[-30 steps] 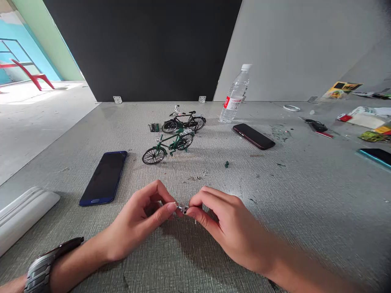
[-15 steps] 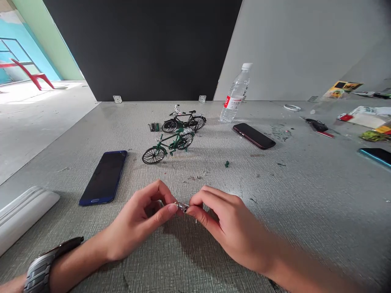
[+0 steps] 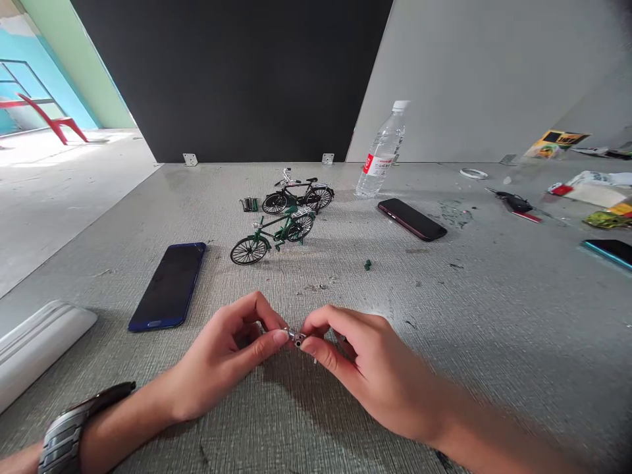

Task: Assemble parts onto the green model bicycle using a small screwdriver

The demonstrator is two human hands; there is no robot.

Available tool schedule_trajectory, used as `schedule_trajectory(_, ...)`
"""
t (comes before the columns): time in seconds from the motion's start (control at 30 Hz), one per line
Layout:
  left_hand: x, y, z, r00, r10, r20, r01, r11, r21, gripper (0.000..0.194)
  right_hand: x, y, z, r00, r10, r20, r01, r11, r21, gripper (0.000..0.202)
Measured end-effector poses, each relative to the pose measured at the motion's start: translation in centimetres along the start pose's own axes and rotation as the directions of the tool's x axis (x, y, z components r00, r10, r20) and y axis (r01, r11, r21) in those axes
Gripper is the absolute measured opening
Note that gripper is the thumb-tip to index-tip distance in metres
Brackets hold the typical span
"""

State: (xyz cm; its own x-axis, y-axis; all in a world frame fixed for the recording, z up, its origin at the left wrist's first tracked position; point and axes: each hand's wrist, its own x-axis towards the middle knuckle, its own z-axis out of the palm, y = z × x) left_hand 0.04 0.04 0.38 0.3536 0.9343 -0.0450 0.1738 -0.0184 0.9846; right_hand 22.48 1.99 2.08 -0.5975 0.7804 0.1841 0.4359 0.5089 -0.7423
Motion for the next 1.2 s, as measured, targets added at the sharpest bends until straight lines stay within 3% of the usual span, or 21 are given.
schedule_trajectory(1.2,0.07,0.13,-0.1,0.997,0.031,0.07,-0.036,0.997,0.064,0.019,0.07,0.21,0.01,0.995,-0.065,0.069,0.069,0.996,-0.054,0.014)
